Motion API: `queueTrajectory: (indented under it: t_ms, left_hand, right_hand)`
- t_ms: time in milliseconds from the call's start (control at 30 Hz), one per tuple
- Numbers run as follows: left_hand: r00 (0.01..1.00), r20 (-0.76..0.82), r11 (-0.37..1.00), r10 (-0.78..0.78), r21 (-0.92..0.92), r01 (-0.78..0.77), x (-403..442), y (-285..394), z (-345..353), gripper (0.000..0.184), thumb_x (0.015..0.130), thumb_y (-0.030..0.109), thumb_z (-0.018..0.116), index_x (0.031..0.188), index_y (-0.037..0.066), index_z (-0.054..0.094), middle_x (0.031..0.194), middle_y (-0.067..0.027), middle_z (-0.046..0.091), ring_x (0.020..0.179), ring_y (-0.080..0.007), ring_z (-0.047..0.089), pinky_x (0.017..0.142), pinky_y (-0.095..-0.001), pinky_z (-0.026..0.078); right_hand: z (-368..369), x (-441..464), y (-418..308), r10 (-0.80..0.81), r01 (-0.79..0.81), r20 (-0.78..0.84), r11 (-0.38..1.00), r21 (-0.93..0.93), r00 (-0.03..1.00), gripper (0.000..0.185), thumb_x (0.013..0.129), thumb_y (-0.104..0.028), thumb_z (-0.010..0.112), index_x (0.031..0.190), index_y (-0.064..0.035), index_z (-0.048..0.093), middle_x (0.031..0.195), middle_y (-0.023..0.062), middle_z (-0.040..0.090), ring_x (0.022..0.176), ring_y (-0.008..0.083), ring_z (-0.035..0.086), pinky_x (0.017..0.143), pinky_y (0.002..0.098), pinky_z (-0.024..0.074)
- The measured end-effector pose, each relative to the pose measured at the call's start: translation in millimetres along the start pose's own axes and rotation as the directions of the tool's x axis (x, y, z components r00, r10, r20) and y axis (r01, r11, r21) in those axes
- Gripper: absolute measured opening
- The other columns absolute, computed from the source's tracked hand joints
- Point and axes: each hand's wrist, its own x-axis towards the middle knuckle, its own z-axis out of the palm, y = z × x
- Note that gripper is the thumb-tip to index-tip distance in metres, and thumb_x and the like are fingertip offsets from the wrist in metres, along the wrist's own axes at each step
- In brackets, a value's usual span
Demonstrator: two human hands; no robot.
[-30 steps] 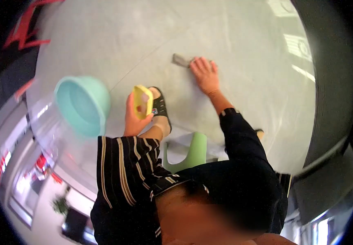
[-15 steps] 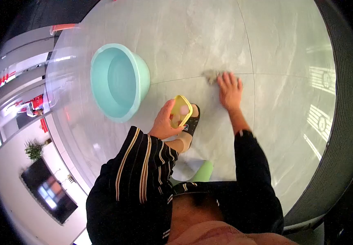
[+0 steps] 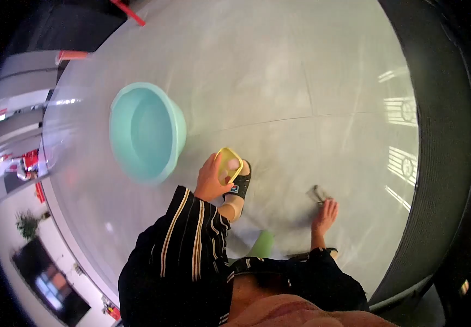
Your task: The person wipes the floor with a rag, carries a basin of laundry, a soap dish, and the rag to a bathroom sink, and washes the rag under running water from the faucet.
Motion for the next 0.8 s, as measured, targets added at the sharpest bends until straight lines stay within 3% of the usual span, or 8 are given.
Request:
queueTrajectory:
  t_ms: [133, 267, 400, 467, 533, 700, 767, 800]
  left_hand:
    - [0.998, -0.009, 0.998, 0.056, -0.022, -0.056, -2.6, -2.3, 7.6, 0.099, 0.059, 0.027, 0.079, 0.136, -0.002, 0.026, 0.136, -0.0248, 0.035, 0.125, -0.0409, 0.035, 0.101, -0.0465, 0.033]
    - [1.000, 0.005, 0.999, 0.030, -0.015, -0.030, 3.5, 3.3, 18.6, 0.100, 0.058, 0.027, 0.080, 0.136, -0.002, 0.025, 0.135, -0.0257, 0.035, 0.124, -0.0416, 0.036, 0.102, -0.0465, 0.032]
    - [0.996, 0.085, 0.999, 0.042, -0.007, -0.042, -0.1, 5.9, -10.3, 0.099, 0.057, 0.027, 0.081, 0.136, -0.002, 0.027, 0.133, -0.0257, 0.037, 0.123, -0.0410, 0.037, 0.099, -0.0467, 0.036]
    - [0.999, 0.015, 0.998, -0.051, -0.035, 0.052, -5.8, 5.8, -9.5, 0.100, 0.056, 0.028, 0.082, 0.134, -0.002, 0.028, 0.129, -0.0259, 0.041, 0.119, -0.0412, 0.042, 0.095, -0.0465, 0.040]
    - [0.998, 0.015, 0.997, 0.067, -0.045, -0.066, -6.3, -10.8, -0.3, 0.101, 0.054, 0.028, 0.082, 0.134, -0.002, 0.028, 0.128, -0.0258, 0.042, 0.116, -0.0415, 0.044, 0.093, -0.0460, 0.042]
    - [0.998, -0.007, 0.998, 0.055, 0.023, -0.055, -20.6, -4.1, 14.4, 0.100, 0.053, 0.030, 0.079, 0.134, -0.002, 0.030, 0.126, -0.0260, 0.044, 0.113, -0.0432, 0.048, 0.091, -0.0474, 0.043]
    - [0.999, -0.046, 0.995, 0.018, 0.102, -0.014, -30.5, -7.8, 19.1, 0.099, 0.052, 0.029, 0.078, 0.134, -0.001, 0.031, 0.127, -0.0265, 0.044, 0.114, -0.0433, 0.046, 0.093, -0.0489, 0.042]
    - [0.999, -0.052, 0.992, -0.017, 0.121, 0.023, -36.2, -13.8, 19.3, 0.099, 0.052, 0.029, 0.077, 0.135, -0.001, 0.031, 0.128, -0.0269, 0.043, 0.116, -0.0429, 0.045, 0.095, -0.0498, 0.040]
  right_hand:
    - [0.1, 38.0, 26.9, 0.299, -0.295, -0.359, 0.953, 0.069, 0.884, 0.042, 0.088, -0.008, 0.043, 0.130, -0.0047, 0.047, 0.135, 0.0187, 0.044, 0.129, 0.0404, 0.034, 0.104, 0.0460, 0.0294]
    - [-4.5, 95.8, 50.4, 0.345, -0.345, -0.510, 0.934, 0.099, 0.788, 0.040, 0.088, -0.012, 0.044, 0.127, -0.0022, 0.049, 0.132, 0.0199, 0.047, 0.123, 0.0410, 0.040, 0.102, 0.0475, 0.0307]
    - [-24.4, 116.3, 78.4, 0.258, -0.259, -0.490, 0.964, 0.067, 0.833, 0.041, 0.084, -0.004, 0.045, 0.125, -0.0045, 0.053, 0.129, 0.0184, 0.051, 0.122, 0.0407, 0.042, 0.100, 0.0465, 0.0343]
    - [-27.1, 109.4, 91.6, 0.229, -0.231, -0.424, 0.972, 0.046, 0.877, 0.040, 0.088, -0.005, 0.044, 0.128, -0.0048, 0.050, 0.133, 0.0176, 0.047, 0.126, 0.0393, 0.039, 0.103, 0.0453, 0.0324]
    - [-35.7, 105.6, 87.3, 0.233, -0.221, -0.370, 0.972, 0.077, 0.899, 0.040, 0.089, -0.004, 0.043, 0.128, -0.0052, 0.049, 0.133, 0.0180, 0.047, 0.126, 0.0393, 0.038, 0.104, 0.0453, 0.0322]
    - [-4.6, 14.1, 32.9, 0.458, -0.455, -0.370, 0.885, 0.100, 0.808, 0.038, 0.092, -0.003, 0.040, 0.129, -0.0022, 0.048, 0.133, 0.0185, 0.047, 0.126, 0.0387, 0.039, 0.104, 0.0454, 0.0320]
    - [20.8, -30.7, -4.6, 0.559, -0.475, -0.393, 0.829, 0.295, 0.730, 0.039, 0.088, -0.007, 0.045, 0.126, -0.0015, 0.050, 0.131, 0.0167, 0.049, 0.126, 0.0358, 0.040, 0.105, 0.0428, 0.0310]
    - [37.7, -58.3, -25.3, 0.638, -0.587, -0.262, 0.769, 0.252, 0.724, 0.041, 0.086, -0.008, 0.047, 0.126, -0.0009, 0.050, 0.132, 0.0157, 0.049, 0.125, 0.0336, 0.041, 0.104, 0.0407, 0.0318]
